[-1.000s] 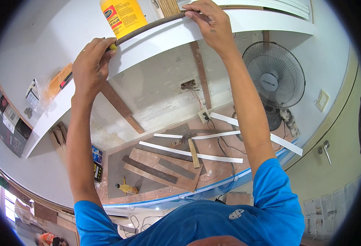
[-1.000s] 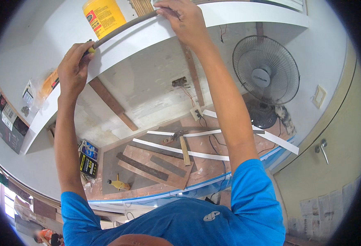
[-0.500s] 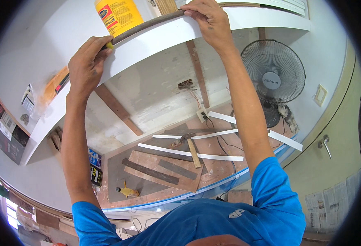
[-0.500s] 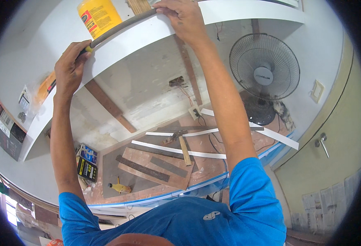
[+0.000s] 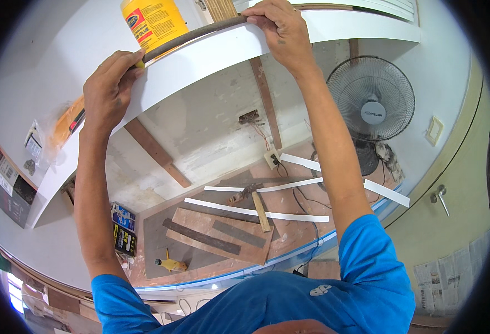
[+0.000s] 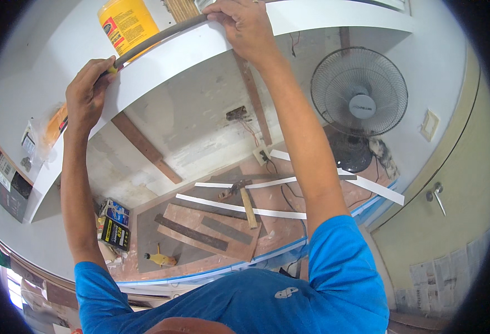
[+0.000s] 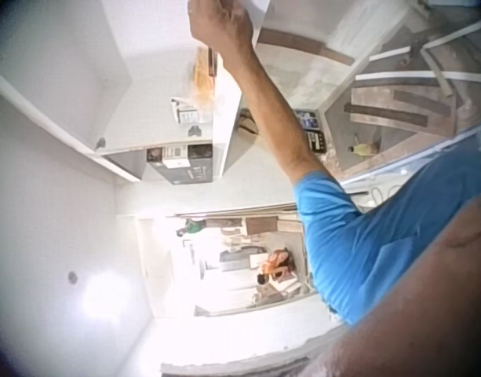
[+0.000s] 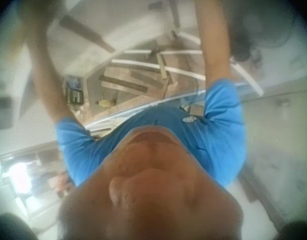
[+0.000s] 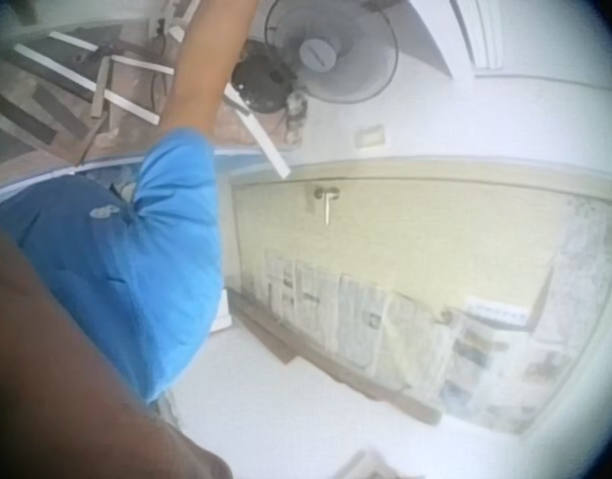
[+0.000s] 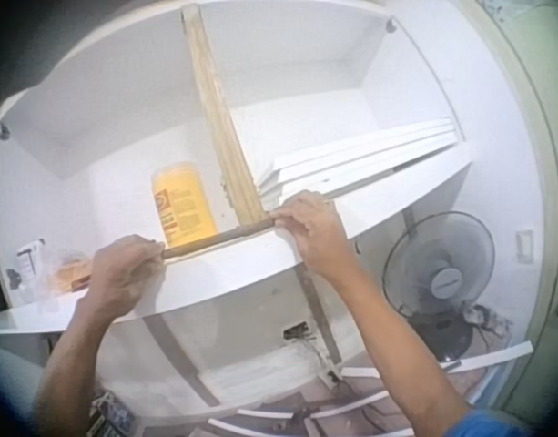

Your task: The person applies wood glue to a strip of edge banding and presses it onto the edge of a white shelf. They then retrieve a utility knife and trim the excess banding along the shelf edge.

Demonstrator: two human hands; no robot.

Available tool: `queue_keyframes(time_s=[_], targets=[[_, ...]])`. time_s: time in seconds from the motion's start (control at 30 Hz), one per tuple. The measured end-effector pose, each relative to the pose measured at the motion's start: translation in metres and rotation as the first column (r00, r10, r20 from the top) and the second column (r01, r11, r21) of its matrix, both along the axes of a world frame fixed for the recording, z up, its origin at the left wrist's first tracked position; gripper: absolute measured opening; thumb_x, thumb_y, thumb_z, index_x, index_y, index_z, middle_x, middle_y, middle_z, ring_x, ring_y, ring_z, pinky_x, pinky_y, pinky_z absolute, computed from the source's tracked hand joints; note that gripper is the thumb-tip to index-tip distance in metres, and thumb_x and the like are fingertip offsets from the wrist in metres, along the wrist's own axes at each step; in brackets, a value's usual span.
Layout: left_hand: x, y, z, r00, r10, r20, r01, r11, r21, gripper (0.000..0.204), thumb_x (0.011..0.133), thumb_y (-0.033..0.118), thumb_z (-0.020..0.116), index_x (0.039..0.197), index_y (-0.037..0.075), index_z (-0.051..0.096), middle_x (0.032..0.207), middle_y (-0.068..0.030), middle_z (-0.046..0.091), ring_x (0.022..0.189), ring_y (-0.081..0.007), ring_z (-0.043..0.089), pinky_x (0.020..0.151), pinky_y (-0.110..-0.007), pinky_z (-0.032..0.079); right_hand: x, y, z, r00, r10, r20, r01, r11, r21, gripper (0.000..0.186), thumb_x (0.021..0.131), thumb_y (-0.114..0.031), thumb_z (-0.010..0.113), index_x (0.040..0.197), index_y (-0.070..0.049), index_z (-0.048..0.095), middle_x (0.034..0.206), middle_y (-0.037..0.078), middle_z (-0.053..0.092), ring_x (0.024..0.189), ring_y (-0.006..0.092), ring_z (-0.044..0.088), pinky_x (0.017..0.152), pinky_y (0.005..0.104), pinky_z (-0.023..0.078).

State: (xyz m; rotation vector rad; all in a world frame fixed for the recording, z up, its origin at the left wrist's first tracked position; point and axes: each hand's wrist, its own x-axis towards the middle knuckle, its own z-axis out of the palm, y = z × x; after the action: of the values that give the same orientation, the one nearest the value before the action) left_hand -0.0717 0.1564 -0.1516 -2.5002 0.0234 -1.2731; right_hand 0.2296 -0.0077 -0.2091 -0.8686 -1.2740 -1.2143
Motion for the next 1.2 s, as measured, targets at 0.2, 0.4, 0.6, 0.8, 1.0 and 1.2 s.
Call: queue_keyframes(time_s=[0.2, 0.4, 0.6, 0.8, 1.0, 1.2], targets=[[0.007, 0.002, -0.004, 1.0, -0.002, 0.019, 0.0, 0.995, 0.1, 0.035, 0.091, -0.008, 0.069, 0.123, 0.005, 0.07, 0.11, -0.0103, 0.073, 0.098, -0.0239, 0.071, 0.087, -0.034, 0.056, -0.001, 0.001, 0.0, 0.997, 0.065, -0.03, -0.064, 0.997, 0.045, 0.015, 0.079, -0.001, 0.078, 0.092, -0.006, 0.076, 0.089, 0.011, 0.069, 0.09, 0.0324, 0.064, 0.082, 0.042, 0.049], [0.001, 0.005, -0.005, 1.0, 0.004, 0.026, -0.007, 0.993, 0.115, 0.037, 0.09, -0.009, 0.069, 0.123, 0.006, 0.071, 0.109, -0.0108, 0.073, 0.097, -0.0247, 0.071, 0.086, -0.034, 0.056, -0.009, 0.001, 0.001, 1.0, -0.012, 0.018, 0.011, 0.999, 0.049, 0.018, 0.077, 0.006, 0.073, 0.092, -0.004, 0.076, 0.084, 0.012, 0.068, 0.086, 0.033, 0.065, 0.079, 0.0418, 0.052], [0.009, 0.001, -0.001, 0.999, -0.046, 0.026, 0.043, 0.991, 0.127, 0.036, 0.089, -0.009, 0.069, 0.121, 0.007, 0.072, 0.108, -0.0113, 0.074, 0.095, -0.0254, 0.072, 0.084, -0.034, 0.057, 0.008, 0.009, 0.0, 0.995, 0.092, -0.029, -0.088, 0.99, 0.109, 0.022, 0.077, 0.009, 0.07, 0.093, -0.003, 0.076, 0.085, 0.012, 0.069, 0.085, 0.0322, 0.066, 0.078, 0.0394, 0.052], [0.015, 0.001, -0.005, 0.995, -0.073, 0.071, 0.059, 0.982, 0.181, 0.034, 0.086, -0.009, 0.071, 0.116, 0.007, 0.072, 0.102, -0.0103, 0.074, 0.09, -0.0258, 0.071, 0.079, -0.035, 0.057, 0.004, 0.005, 0.0, 0.997, 0.076, -0.026, -0.073, 0.992, 0.099, 0.021, 0.076, 0.011, 0.069, 0.091, -0.002, 0.075, 0.083, 0.013, 0.07, 0.085, 0.0316, 0.067, 0.077, 0.0381, 0.054], [0.017, 0.004, -0.003, 0.997, -0.062, 0.056, 0.048, 0.974, 0.22, 0.037, 0.084, -0.009, 0.071, 0.118, 0.008, 0.072, 0.103, -0.009, 0.074, 0.09, -0.0258, 0.072, 0.077, -0.035, 0.057, 0.002, -0.001, 0.002, 0.999, 0.034, -0.026, -0.033, 0.999, 0.044, 0.019, 0.075, 0.011, 0.07, 0.09, -0.001, 0.075, 0.083, 0.014, 0.07, 0.085, 0.0321, 0.067, 0.077, 0.0385, 0.053], [0.026, -0.002, -0.002, 0.996, -0.064, 0.062, 0.046, 0.966, 0.254, 0.039, 0.083, -0.01, 0.071, 0.118, 0.008, 0.072, 0.103, -0.0099, 0.074, 0.088, -0.0264, 0.071, 0.076, -0.035, 0.057, 0.008, -0.008, -0.001, 0.996, 0.036, -0.085, -0.031, 0.998, 0.06, 0.019, 0.076, 0.012, 0.069, 0.09, 0.0, 0.074, 0.085, 0.014, 0.069, 0.085, 0.0323, 0.066, 0.078, 0.0389, 0.053]])
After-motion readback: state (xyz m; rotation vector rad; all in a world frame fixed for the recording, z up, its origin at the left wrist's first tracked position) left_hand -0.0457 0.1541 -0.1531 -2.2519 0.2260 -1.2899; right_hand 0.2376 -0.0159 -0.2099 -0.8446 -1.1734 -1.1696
